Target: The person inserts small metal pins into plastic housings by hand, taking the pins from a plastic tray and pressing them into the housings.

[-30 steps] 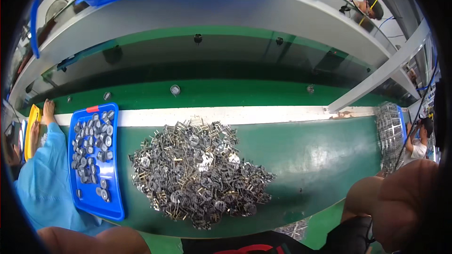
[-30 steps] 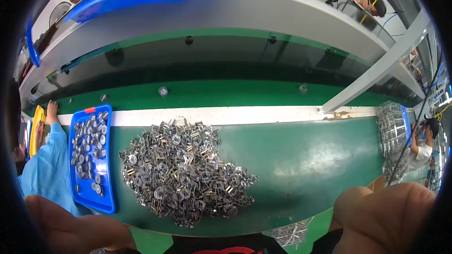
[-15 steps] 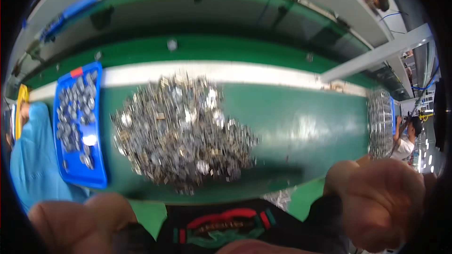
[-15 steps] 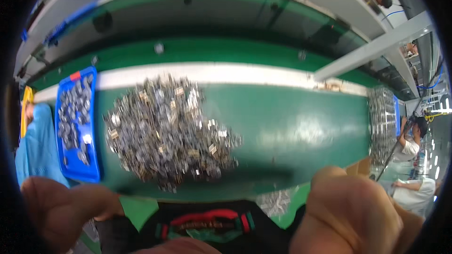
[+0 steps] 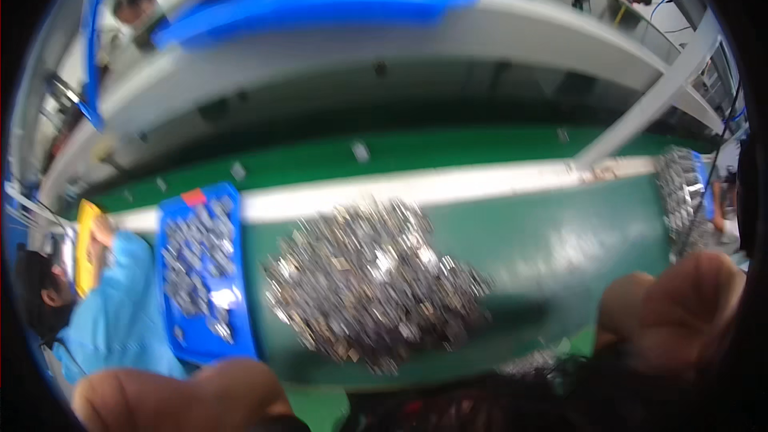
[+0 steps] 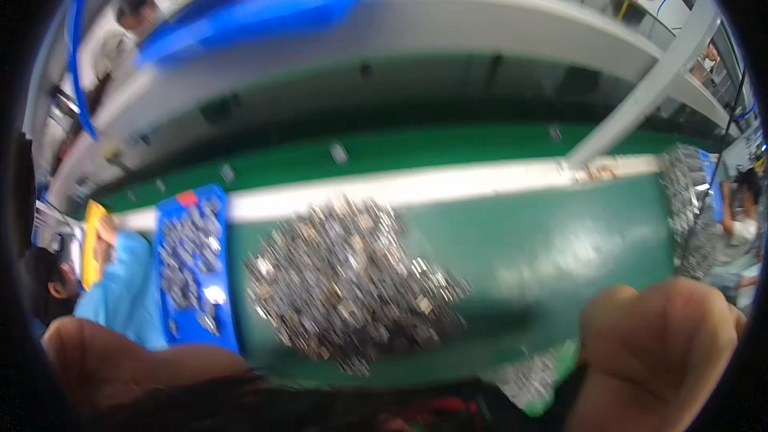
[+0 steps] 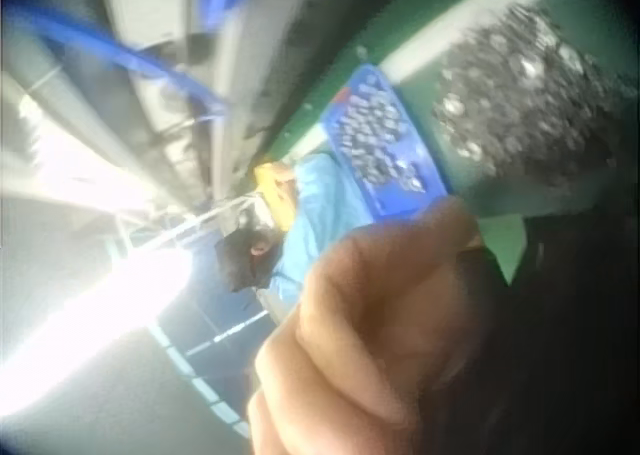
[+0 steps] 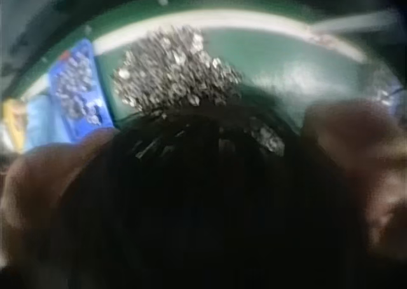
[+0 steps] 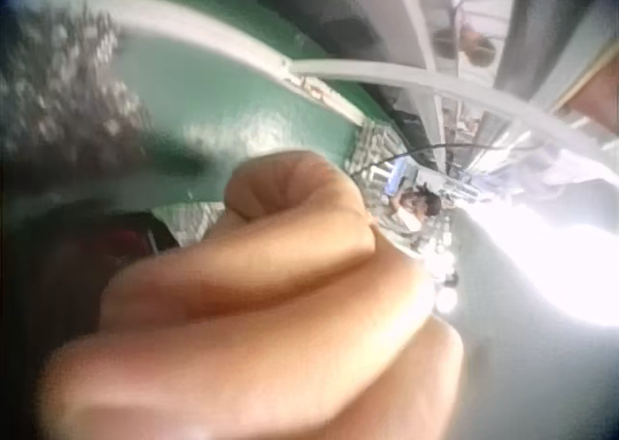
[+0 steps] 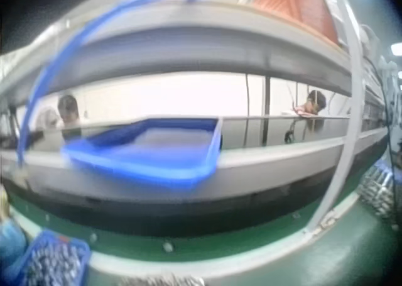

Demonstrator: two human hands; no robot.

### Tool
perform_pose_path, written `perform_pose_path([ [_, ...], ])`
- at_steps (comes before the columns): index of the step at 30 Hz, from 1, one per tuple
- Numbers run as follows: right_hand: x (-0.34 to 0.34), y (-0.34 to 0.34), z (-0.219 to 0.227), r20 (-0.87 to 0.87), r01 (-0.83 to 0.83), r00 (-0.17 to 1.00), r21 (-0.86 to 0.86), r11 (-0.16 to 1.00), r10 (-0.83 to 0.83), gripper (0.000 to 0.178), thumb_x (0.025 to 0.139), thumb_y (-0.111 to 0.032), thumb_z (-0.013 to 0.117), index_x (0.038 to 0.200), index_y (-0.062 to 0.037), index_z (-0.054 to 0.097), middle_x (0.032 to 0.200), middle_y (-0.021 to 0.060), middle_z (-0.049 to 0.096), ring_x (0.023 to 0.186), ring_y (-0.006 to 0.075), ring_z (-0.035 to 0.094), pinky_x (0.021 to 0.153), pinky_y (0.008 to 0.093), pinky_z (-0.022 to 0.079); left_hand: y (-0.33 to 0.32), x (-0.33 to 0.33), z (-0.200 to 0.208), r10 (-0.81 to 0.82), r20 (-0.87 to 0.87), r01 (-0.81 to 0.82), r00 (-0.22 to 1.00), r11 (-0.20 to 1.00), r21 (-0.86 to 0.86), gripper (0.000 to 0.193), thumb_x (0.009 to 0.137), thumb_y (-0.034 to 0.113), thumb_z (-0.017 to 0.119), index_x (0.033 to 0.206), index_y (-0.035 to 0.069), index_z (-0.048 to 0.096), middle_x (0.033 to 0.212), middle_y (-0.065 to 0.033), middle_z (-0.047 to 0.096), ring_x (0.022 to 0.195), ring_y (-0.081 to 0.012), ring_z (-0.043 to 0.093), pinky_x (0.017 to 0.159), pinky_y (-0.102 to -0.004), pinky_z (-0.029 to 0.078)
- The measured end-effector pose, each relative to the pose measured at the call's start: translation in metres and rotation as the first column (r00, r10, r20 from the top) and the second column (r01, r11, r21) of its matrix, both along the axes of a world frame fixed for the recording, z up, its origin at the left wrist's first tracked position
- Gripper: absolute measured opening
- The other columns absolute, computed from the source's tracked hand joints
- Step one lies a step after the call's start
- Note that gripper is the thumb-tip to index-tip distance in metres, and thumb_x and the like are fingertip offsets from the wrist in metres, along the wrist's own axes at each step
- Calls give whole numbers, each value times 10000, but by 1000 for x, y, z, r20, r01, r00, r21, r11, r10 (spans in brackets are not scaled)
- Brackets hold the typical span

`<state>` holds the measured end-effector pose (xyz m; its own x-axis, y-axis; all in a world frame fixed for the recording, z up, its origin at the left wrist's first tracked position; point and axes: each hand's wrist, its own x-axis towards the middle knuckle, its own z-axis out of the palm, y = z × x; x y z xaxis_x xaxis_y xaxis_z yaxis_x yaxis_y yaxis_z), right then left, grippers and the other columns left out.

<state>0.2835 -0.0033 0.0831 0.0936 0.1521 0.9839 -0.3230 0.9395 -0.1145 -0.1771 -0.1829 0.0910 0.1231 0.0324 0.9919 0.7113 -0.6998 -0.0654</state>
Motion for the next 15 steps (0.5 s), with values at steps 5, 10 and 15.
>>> perform_pose_path([
  [5, -1, -12, -5, 21, 38, 999, -129, 991, -36, 79, 855, -197, 582, 827, -170, 650, 879, 24, 524, 789, 61, 477, 745, 208, 352, 13, 14, -33, 3, 92, 0, 996, 1000, -27, 464, 981, 326, 439, 1253, -25, 576, 1282, -235, 545, 1096, -299, 553, 808, -387, 478],
  [10, -102, -11, -26, 596, 44, 801, -136, 990, 46, 287, 905, -242, 710, 1117, -104, 575, 860, 48, 540, 571, 115, 528, 425, 244, 407, 14, -7, -48, -52, 95, 60, 994, 994, -86, 461, 980, 320, 439, 1249, -28, 577, 1280, -237, 545, 1088, -298, 555, 803, -386, 480],
  [15, -93, 35, -73, 913, 173, 407, -74, 982, -3, 232, 772, -24, 755, 989, -9, 674, 711, 102, 591, 613, 269, 621, 516, 355, 475, 24, 34, -26, -75, 103, 90, 992, 985, -149, 458, 979, 315, 440, 1245, -31, 579, 1279, -239, 545, 1080, -297, 556, 797, -385, 482],
])
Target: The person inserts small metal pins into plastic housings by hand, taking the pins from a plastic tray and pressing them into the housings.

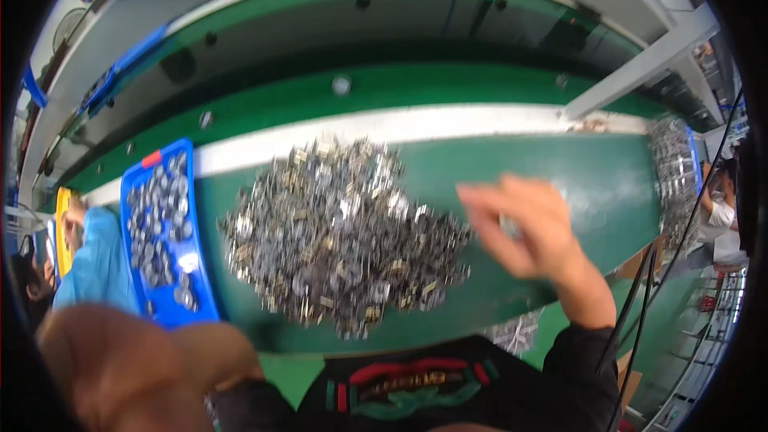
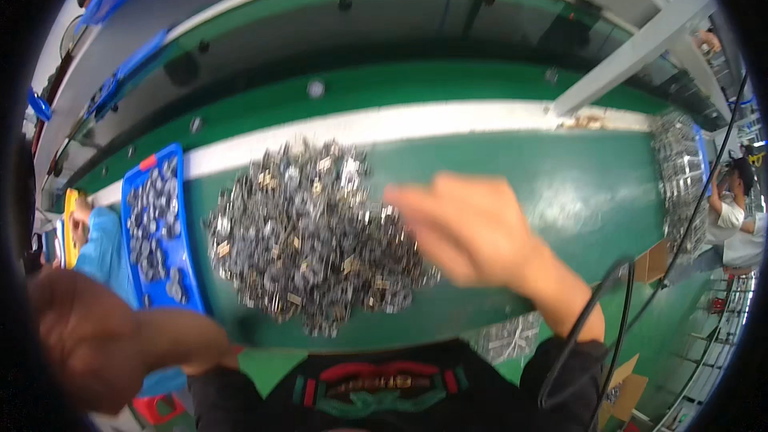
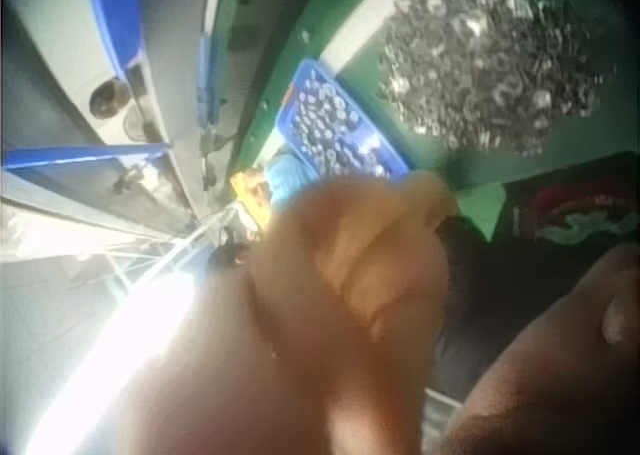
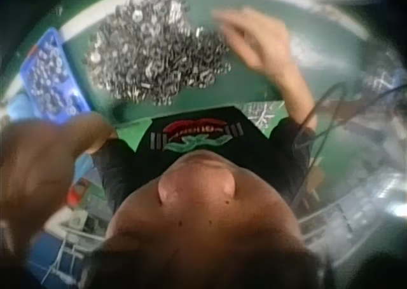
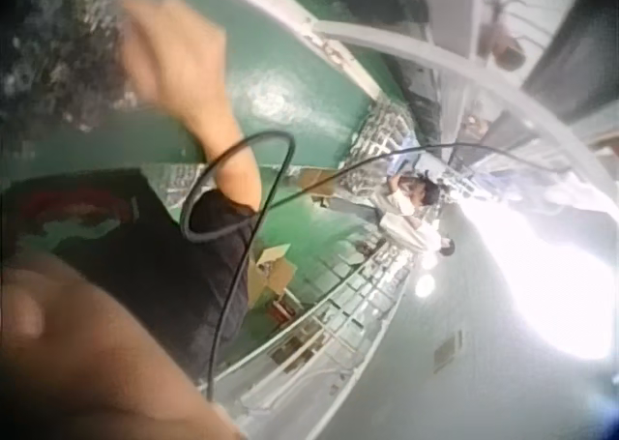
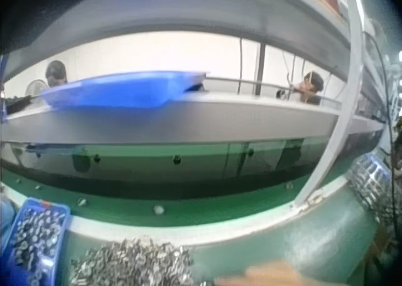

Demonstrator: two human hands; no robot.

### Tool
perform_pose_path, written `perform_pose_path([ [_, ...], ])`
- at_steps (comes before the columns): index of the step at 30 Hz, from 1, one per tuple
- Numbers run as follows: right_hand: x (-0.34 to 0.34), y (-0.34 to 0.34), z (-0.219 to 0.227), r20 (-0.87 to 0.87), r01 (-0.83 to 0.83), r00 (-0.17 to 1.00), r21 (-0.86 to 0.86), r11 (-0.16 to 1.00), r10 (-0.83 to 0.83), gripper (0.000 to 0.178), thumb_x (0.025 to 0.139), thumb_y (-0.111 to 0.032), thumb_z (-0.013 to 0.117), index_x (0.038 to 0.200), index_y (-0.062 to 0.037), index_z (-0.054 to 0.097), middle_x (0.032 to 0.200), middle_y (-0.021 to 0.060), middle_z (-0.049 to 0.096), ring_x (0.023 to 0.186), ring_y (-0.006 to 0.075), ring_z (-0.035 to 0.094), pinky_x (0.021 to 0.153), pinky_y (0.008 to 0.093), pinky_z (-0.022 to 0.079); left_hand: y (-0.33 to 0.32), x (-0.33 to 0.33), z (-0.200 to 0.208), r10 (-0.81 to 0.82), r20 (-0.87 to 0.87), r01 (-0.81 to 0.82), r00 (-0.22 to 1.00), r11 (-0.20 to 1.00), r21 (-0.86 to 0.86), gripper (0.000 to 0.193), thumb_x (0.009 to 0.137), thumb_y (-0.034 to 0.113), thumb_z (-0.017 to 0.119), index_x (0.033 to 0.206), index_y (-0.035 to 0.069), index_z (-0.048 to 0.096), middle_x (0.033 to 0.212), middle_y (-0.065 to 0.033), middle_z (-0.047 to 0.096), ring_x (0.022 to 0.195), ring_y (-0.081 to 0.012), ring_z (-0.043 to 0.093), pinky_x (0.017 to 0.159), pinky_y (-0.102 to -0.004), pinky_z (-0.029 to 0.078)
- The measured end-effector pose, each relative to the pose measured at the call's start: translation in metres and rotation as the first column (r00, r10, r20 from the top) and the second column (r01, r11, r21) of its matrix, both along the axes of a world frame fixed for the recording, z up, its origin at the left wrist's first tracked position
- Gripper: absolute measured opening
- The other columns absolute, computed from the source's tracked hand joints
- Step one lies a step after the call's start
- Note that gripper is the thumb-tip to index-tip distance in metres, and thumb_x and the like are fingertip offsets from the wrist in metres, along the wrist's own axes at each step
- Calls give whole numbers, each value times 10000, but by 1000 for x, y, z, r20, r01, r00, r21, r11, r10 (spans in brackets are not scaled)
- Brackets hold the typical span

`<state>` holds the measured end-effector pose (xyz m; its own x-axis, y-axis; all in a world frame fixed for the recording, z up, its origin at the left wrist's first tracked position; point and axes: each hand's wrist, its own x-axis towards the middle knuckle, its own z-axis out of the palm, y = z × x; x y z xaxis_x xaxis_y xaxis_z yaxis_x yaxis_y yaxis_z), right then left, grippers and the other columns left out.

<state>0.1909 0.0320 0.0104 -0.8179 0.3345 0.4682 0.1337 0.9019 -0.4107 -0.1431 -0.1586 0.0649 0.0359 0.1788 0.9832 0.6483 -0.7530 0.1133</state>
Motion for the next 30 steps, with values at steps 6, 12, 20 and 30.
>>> perform_pose_path([
  [6, 10, 18, -67, 416, 169, 908, -275, 946, -42, 301, 852, -316, 698, 1017, -65, 697, 915, 124, 643, 809, 324, 653, 724, 430, 526, 82, 58, -56, 353, -77, -356, 933, 861, -363, 244, 843, -18, 589, 1077, -30, 659, 793, -99, 666, 631, -184, 594, 644, -306, 475],
  [12, 9, 16, -88, 343, 70, 935, -416, 907, 85, 238, 849, -240, 685, 974, -38, 680, 932, 125, 644, 874, 332, 656, 777, 425, 527, 189, 28, -113, 259, -360, -440, 896, 418, -795, 379, 864, 60, 622, 1241, 90, 647, 1143, -144, 634, 771, -279, 643, 740, -392, 513],
  [20, 23, 30, -85, 94, 8, 994, -567, 823, 56, 201, 832, -65, 626, 1005, -59, 727, 882, 151, 648, 868, 324, 643, 788, 423, 513, 242, 14, -128, 4, -455, -447, 890, 198, -872, 373, 752, 56, 730, 1124, 35, 704, 1040, -151, 676, 856, -295, 666, 794, -378, 517],
  [30, 18, 36, -91, 133, 76, 990, -796, 600, 52, 145, 826, 21, 694, 969, 29, 717, 1007, 92, 654, 827, 164, 672, 733, 277, 549, 105, 73, -95, 334, 303, 190, 893, 329, -925, 449, 760, -76, 737, 1198, 8, 684, 880, -16, 588, 674, -50, 552, 647, -176, 470],
])
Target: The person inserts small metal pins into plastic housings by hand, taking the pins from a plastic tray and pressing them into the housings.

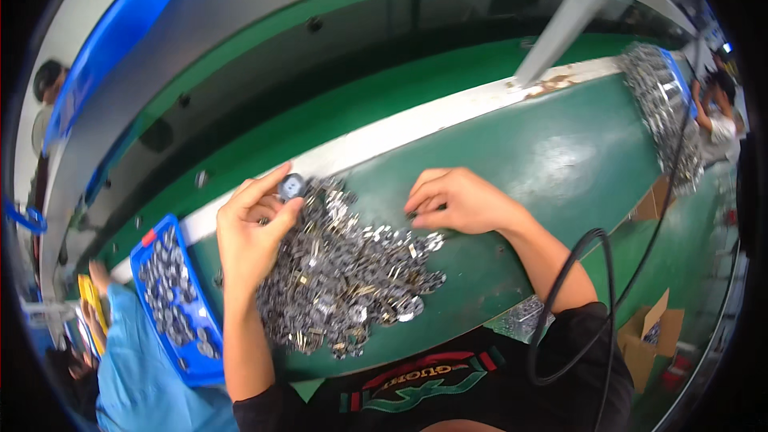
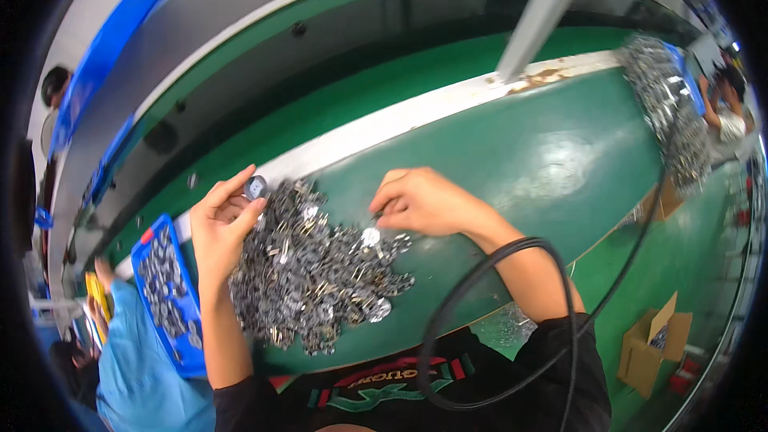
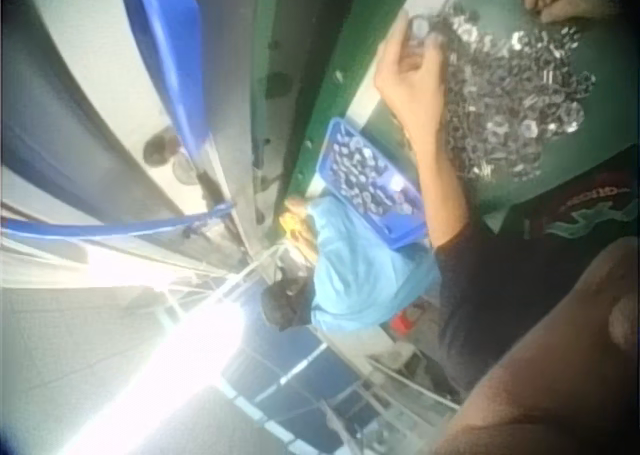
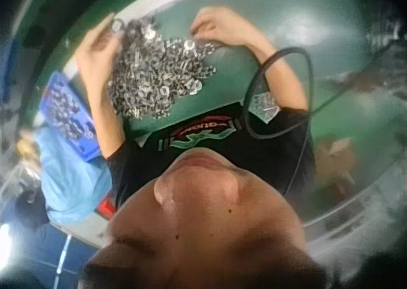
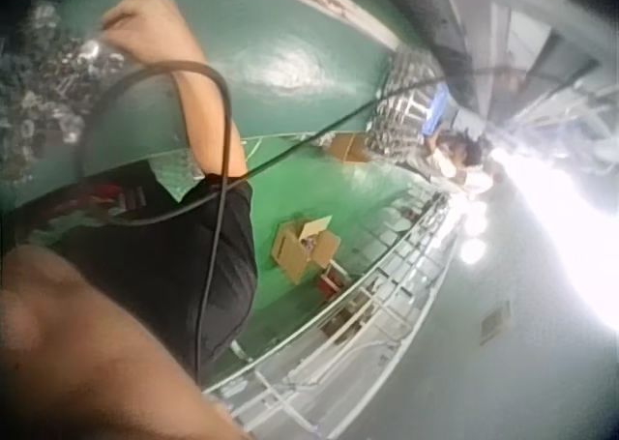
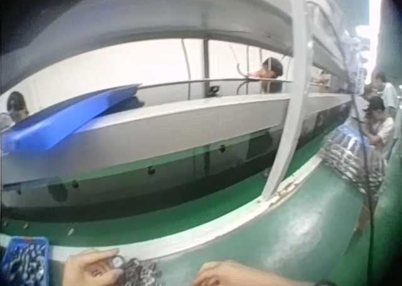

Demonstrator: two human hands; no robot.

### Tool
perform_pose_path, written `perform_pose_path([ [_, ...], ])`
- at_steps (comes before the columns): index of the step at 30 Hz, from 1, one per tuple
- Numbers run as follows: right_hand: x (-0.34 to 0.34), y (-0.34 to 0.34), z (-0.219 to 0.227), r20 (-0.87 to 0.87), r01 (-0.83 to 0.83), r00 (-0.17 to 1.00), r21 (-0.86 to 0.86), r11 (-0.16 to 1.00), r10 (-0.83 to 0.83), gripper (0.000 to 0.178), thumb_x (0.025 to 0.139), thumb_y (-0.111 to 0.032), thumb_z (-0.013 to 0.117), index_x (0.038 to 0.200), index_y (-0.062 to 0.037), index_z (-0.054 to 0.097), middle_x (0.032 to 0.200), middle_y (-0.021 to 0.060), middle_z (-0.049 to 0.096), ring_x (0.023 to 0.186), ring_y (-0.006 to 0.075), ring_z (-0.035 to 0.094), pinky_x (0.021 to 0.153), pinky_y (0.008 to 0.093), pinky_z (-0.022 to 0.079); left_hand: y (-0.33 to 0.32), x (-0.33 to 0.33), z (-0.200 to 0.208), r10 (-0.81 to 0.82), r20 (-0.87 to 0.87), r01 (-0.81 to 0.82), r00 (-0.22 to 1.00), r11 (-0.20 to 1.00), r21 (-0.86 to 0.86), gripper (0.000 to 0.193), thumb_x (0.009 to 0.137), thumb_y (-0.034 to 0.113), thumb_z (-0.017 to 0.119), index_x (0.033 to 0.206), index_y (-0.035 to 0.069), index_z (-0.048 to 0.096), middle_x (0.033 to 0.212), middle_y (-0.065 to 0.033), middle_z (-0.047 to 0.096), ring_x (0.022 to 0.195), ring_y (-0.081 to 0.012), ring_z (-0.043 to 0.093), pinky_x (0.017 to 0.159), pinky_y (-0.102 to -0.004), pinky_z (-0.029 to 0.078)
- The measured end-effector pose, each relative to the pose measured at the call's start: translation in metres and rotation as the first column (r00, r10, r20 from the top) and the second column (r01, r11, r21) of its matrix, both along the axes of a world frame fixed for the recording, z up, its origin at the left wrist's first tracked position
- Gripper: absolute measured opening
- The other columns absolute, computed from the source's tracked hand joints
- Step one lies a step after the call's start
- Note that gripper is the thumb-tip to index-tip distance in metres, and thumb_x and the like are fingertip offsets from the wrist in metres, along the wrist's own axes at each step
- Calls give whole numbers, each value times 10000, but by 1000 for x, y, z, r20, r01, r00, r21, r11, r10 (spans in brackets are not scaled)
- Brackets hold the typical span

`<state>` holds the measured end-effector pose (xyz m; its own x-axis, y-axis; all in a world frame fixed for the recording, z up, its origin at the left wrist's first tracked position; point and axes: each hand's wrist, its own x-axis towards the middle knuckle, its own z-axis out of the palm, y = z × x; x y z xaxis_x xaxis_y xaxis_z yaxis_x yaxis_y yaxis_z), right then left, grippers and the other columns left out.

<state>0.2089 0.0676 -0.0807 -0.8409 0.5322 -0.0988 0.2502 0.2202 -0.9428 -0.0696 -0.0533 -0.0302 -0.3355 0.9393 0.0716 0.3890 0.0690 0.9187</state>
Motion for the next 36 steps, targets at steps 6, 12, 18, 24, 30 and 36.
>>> perform_pose_path([
  [6, -26, -22, 21, -70, 206, 973, -147, 967, -218, 127, 883, -23, 674, 989, 47, 674, 933, 87, 678, 709, 133, 664, 610, 257, 528, -41, 24, 3, -1, 500, -41, 866, 997, 72, 437, 759, -141, 717, 1181, -60, 640, 994, -81, 638, 884, -114, 655, 753, -214, 543],
  [12, -66, -40, 38, -241, 96, 903, -693, 714, -356, 224, 892, 53, 608, 1116, 55, 624, 1018, 155, 679, 772, 186, 692, 624, 261, 557, -47, 25, -7, 22, 780, -62, 625, 998, 21, 506, 788, -162, 689, 1274, -66, 590, 1000, -135, 693, 956, -137, 661, 782, -232, 559],
  [18, -78, -57, 46, -406, 62, 863, -508, 859, -302, 197, 886, 53, 627, 1080, 67, 658, 1050, 144, 672, 801, 196, 692, 676, 269, 564, -53, 27, -19, -31, 620, -77, 784, 986, 148, 487, 801, -165, 676, 1272, -75, 593, 1043, -92, 606, 916, -135, 652, 762, -223, 564],
  [24, -97, -56, 52, -512, 207, 858, 308, 929, -22, 170, 794, 77, 716, 949, 9, 733, 1016, 105, 648, 898, 173, 654, 738, 269, 543, -57, 24, -18, -153, 669, 100, 727, 988, 117, 471, 831, -170, 617, 1293, -110, 546, 1152, -180, 652, 1042, -219, 668, 883, -328, 583],
  [30, -101, -58, 52, -462, 188, 885, 266, 945, -46, 176, 765, 62, 743, 925, -10, 743, 902, 56, 586, 787, 148, 601, 657, 256, 500, -57, 24, -19, -179, 739, 79, 650, 983, 168, 432, 849, -128, 646, 1273, -85, 575, 1141, -190, 674, 1005, -203, 685, 868, -313, 578],
  [36, -103, -62, 44, -459, 239, 887, 371, 897, -46, 207, 749, 72, 747, 934, -21, 748, 889, 57, 590, 758, 148, 597, 604, 248, 476, -59, 29, -20, -108, 719, 23, 686, 992, 127, 424, 847, -107, 685, 1261, -62, 603, 1091, -158, 698, 988, -174, 689, 854, -258, 561],
])
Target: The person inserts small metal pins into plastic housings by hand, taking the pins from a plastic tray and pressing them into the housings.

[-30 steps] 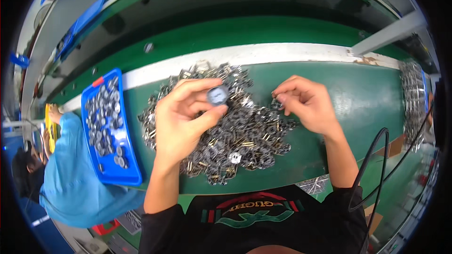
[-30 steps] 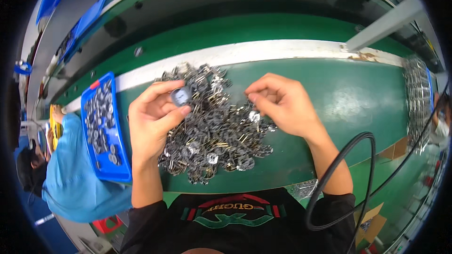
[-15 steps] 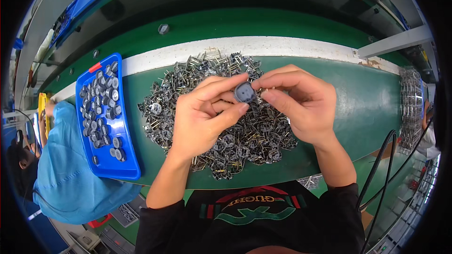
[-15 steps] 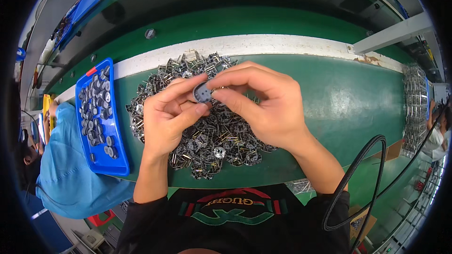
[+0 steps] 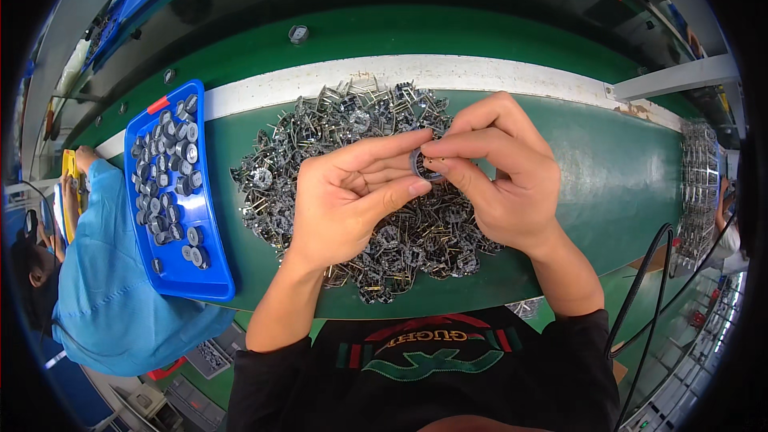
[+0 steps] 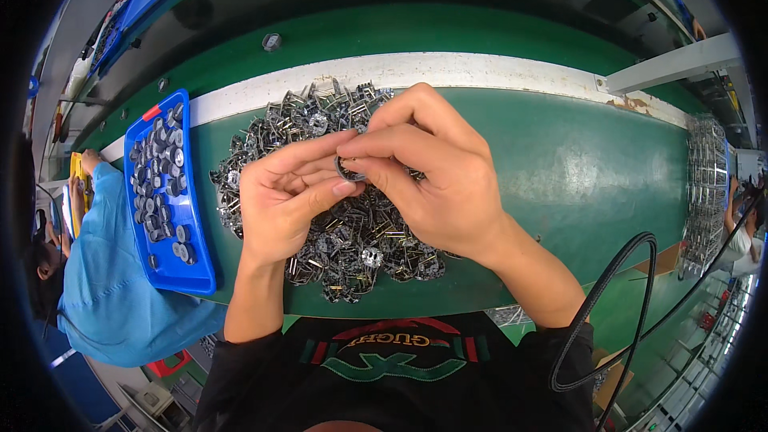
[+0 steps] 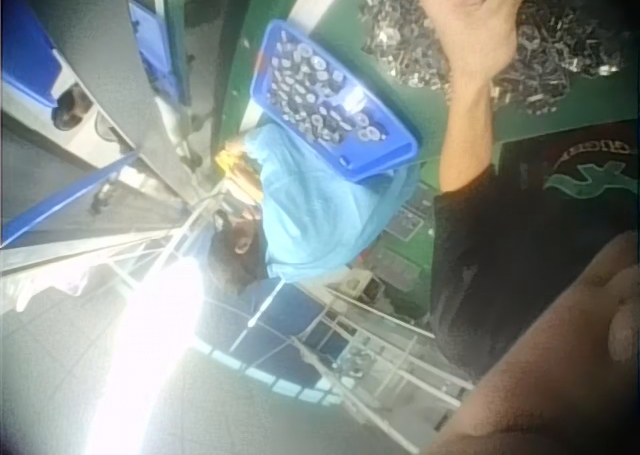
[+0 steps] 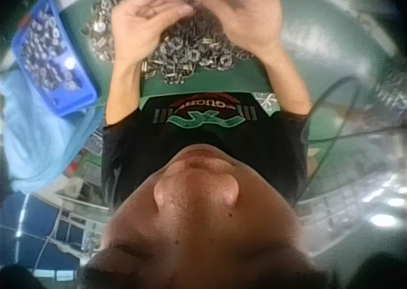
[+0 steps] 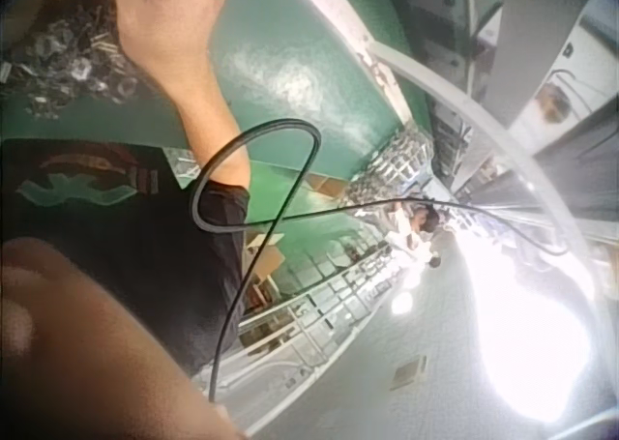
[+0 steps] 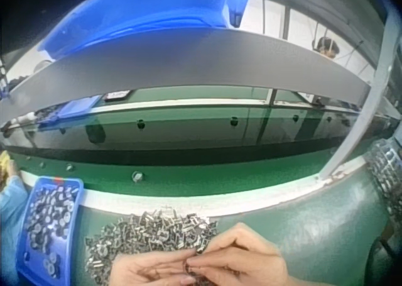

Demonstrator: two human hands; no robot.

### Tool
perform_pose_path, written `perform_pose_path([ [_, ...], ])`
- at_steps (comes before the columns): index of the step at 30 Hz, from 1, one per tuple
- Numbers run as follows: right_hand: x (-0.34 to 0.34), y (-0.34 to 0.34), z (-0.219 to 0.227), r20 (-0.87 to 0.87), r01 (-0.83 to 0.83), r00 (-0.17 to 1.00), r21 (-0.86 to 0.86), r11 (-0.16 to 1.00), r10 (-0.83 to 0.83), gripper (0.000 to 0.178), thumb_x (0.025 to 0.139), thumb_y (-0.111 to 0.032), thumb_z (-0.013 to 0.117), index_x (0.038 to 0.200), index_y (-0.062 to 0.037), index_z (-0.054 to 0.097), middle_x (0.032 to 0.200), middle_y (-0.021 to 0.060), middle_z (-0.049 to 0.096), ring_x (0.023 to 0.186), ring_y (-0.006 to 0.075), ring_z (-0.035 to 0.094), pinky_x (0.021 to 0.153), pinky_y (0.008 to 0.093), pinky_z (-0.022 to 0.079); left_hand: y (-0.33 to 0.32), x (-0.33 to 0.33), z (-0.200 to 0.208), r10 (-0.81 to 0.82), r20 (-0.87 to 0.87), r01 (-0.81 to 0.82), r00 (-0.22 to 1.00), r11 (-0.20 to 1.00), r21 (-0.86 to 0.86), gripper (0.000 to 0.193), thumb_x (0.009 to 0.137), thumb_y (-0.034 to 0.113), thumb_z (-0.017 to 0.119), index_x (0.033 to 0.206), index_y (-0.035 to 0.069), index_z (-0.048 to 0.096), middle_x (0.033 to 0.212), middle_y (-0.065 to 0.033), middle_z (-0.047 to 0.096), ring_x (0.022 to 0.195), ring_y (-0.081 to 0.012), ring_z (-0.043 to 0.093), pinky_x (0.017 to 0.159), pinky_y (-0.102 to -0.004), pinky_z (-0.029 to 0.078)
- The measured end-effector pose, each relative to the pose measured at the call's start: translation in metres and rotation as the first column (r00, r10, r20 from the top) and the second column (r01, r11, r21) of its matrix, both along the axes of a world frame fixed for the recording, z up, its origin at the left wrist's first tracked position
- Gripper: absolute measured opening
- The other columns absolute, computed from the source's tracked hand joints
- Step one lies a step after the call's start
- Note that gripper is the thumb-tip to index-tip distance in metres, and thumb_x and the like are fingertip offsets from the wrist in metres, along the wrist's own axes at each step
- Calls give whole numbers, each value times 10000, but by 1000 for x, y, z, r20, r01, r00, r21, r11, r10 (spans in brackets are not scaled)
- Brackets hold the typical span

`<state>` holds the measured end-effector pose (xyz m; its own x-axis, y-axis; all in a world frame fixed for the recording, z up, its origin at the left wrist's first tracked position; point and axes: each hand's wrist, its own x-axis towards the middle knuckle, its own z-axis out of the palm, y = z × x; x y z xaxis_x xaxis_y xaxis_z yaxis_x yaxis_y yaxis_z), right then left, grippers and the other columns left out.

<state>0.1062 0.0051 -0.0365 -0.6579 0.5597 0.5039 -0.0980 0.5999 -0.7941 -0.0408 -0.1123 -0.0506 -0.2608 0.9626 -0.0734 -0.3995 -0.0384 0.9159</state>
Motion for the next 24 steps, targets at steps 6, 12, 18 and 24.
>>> perform_pose_path([
  [6, -2, -6, -8, -31, 7, 999, 15, 1000, -6, 279, 772, 89, 714, 1027, -18, 748, 936, 80, 612, 754, 158, 609, 609, 253, 489, -1, -1, 1, 50, -89, -50, 995, 999, 0, 389, 821, -135, 658, 1206, -102, 611, 1053, -195, 700, 936, -205, 701, 861, -327, 596],
  [12, 1, 4, -11, 20, 17, 1000, 86, 996, -19, 304, 802, 83, 665, 1077, -34, 721, 886, 103, 625, 700, 223, 618, 584, 300, 486, 11, -4, 14, 102, -224, -131, 969, 984, -120, 282, 828, -91, 653, 1108, -72, 680, 927, -140, 720, 820, -167, 698, 787, -279, 575],
  [18, 36, 71, -43, 292, 189, 925, 198, 962, -242, 199, 884, -25, 604, 1061, -27, 694, 879, 135, 626, 810, 323, 622, 736, 378, 498, 104, -92, 12, 149, -716, -261, 682, 964, -48, 298, 860, 65, 662, 1129, -62, 688, 967, -118, 712, 853, -163, 676, 800, -280, 529],
  [24, 18, 57, -55, 341, 49, 934, 160, 986, -102, 221, 841, -116, 721, 1048, -46, 694, 921, 91, 628, 814, 239, 611, 723, 336, 494, 192, -193, -51, 160, -898, -433, 410, 900, -38, 250, 834, 128, 729, 1051, 5, 742, 828, -48, 711, 647, -84, 572, 589, -231, 471],
])
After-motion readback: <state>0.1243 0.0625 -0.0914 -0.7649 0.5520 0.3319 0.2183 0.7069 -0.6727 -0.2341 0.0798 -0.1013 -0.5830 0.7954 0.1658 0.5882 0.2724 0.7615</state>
